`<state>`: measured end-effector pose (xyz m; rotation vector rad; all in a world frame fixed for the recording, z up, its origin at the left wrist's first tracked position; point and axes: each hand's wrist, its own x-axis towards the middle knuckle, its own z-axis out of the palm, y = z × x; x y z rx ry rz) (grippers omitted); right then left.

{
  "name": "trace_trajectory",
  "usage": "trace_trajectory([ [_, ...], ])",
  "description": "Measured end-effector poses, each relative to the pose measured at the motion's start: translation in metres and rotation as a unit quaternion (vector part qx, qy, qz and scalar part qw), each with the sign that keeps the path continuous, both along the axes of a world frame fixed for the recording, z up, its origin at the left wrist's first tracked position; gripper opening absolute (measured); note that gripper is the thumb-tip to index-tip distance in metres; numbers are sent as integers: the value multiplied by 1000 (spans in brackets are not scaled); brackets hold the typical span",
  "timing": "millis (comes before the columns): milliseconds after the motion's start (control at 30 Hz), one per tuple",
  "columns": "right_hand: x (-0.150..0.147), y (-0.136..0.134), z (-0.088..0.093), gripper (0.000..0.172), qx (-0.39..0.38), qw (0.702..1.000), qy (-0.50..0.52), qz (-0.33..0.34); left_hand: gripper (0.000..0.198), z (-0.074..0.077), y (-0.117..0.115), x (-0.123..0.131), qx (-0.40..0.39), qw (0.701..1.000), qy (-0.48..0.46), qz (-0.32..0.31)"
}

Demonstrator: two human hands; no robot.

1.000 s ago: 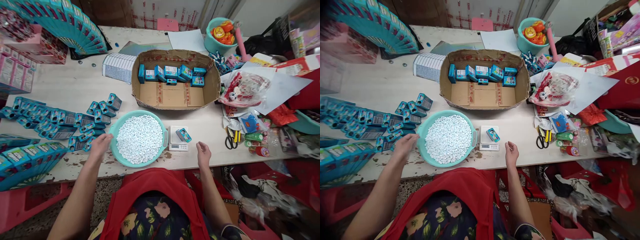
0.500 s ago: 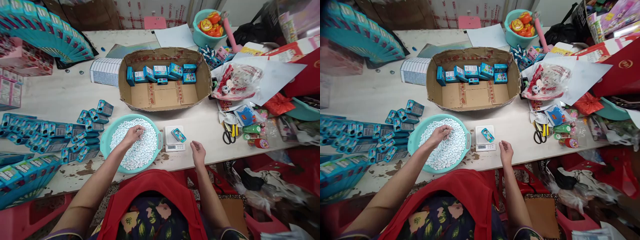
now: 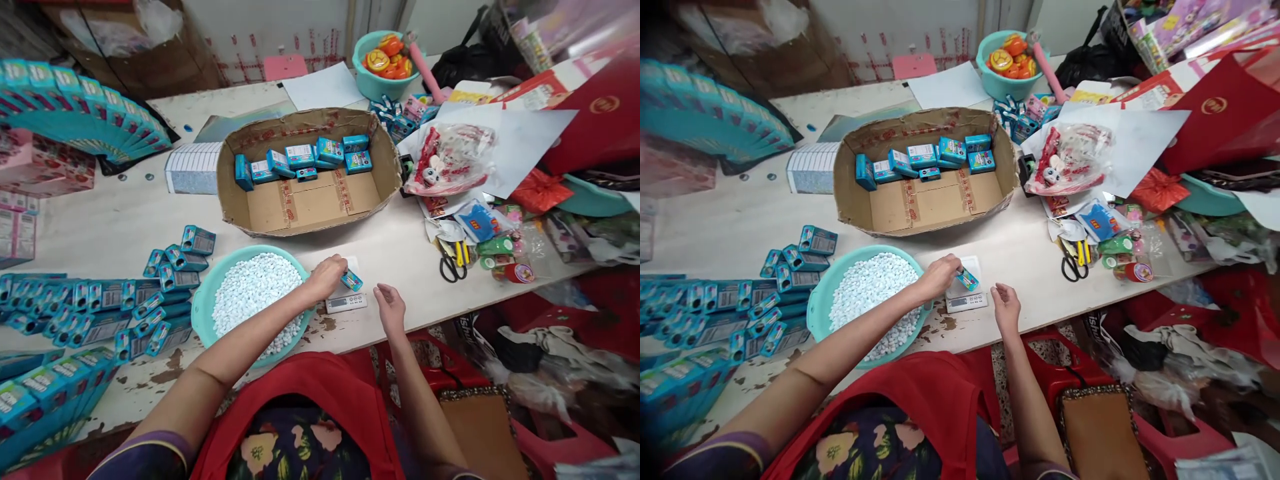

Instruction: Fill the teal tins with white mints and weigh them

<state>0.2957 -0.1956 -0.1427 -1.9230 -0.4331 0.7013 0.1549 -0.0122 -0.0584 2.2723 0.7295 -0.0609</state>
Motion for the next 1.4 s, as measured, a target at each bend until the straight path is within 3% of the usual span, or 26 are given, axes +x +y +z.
trace_trajectory([
  [133,6,-15,-10,48,-1,999,7,-33,27,-6,-2,12,79,995,40,-55],
  [267,10,-27,-20,47,-5,998,15,-61,27,-10,1,11,85,994,28,-68],
  [433,12,-30,-23,45,-6,997,22,-71,25,-10,1,14,36,997,-18,-58],
  [533,13,-32,-19,45,-9,997,21,-71,23,-4,3,9,-48,995,-86,12],
  [633,16,-35,-13,45,-13,997,20,-72,20,0,16,-22,-132,971,-117,162],
  [733,20,-39,-10,46,-22,997,20,-76,24,-5,31,-80,-101,959,-39,264],
  [867,22,-41,-9,46,-37,996,19,-78,30,-26,36,-147,23,947,206,245],
  [933,22,-39,-8,46,-42,996,18,-73,33,-33,32,-160,13,944,246,218],
  [1000,20,-36,-7,46,-45,997,18,-64,30,-35,29,-164,-4,950,228,215],
  [1067,19,-33,-5,46,-47,997,17,-55,25,-34,27,-168,-42,949,171,262],
  [1133,18,-31,-3,46,-47,998,15,-49,29,-33,27,-177,-144,921,80,352],
  [1233,19,-32,-2,46,-48,998,13,-49,43,-33,26,-196,-344,822,-73,449],
  [1300,19,-33,-3,46,-49,997,15,-51,48,-34,27,-204,-411,776,-122,463],
  [1333,20,-34,-5,46,-49,997,17,-53,48,-33,28,-205,-418,773,-126,461],
  [1400,20,-35,-7,47,-47,997,22,-57,42,-28,32,-197,-392,805,-98,434],
])
